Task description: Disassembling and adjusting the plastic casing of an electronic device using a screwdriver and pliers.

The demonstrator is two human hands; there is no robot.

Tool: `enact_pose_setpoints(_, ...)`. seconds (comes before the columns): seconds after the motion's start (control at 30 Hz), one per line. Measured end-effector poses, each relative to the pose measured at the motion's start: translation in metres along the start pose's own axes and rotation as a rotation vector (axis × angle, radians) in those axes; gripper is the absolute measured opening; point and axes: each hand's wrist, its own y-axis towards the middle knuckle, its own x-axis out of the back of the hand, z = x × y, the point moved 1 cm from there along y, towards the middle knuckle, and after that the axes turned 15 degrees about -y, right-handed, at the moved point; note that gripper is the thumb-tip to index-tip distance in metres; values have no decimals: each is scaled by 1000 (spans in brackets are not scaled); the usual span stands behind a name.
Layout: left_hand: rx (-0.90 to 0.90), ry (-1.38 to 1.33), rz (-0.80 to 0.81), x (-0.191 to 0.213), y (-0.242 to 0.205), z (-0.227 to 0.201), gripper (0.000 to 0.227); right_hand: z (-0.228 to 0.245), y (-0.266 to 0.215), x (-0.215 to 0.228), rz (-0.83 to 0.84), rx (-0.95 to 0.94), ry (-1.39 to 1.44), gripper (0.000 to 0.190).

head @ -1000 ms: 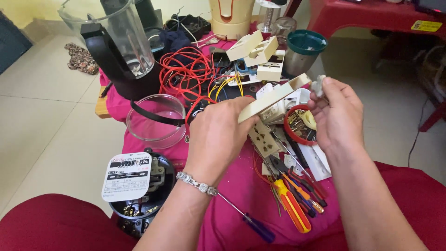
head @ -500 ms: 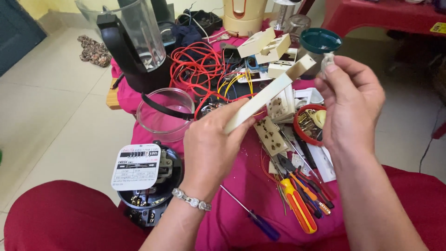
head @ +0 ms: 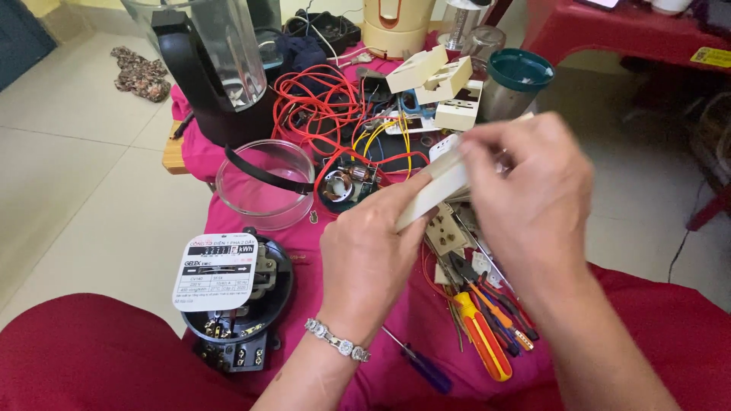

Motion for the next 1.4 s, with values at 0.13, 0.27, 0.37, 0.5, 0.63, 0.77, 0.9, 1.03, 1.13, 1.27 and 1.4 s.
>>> enact_pose_setpoints(0.13,6,-22,15,-1,-4,1,46,-12,-7,1,0,11,109,11)
enact_pose_setpoints(0.27,-68,-18,5,-5,-6,4,44,-42,2,-7,-125,-16,-23,5)
enact_pose_setpoints(0.37,-38,-16,-3,-4,-3,3,43,-16,-8,-1,-95,-22,15,7)
enact_pose_setpoints(0.5,15,-2,10,0,0,-3,49,18,-21,7,-16,-57,177,11)
enact_pose_setpoints(0.63,-20,-31,-25,2,-1,1,39,-18,-6,-7,-143,50,15,11)
enact_pose_setpoints(0.77,4,-42,-31,2,0,1,39,-6,-6,0,-123,-39,52,6)
enact_pose_setpoints(0.9,35,-19,19,1,3,0,51,26,-24,3,-20,-74,218,10)
enact_pose_setpoints(1.03,36,-41,5,3,0,-1,42,4,-20,-5,-97,7,84,10)
enact_pose_setpoints(1.13,10,-22,-26,1,1,1,38,-1,-11,-2,-146,-64,156,5)
enact_pose_setpoints(1.27,32,-14,-22,-3,2,2,41,25,-24,3,-83,-55,173,9)
enact_pose_setpoints(1.4,21,10,-3,-3,1,4,46,22,-30,-2,-77,24,134,9)
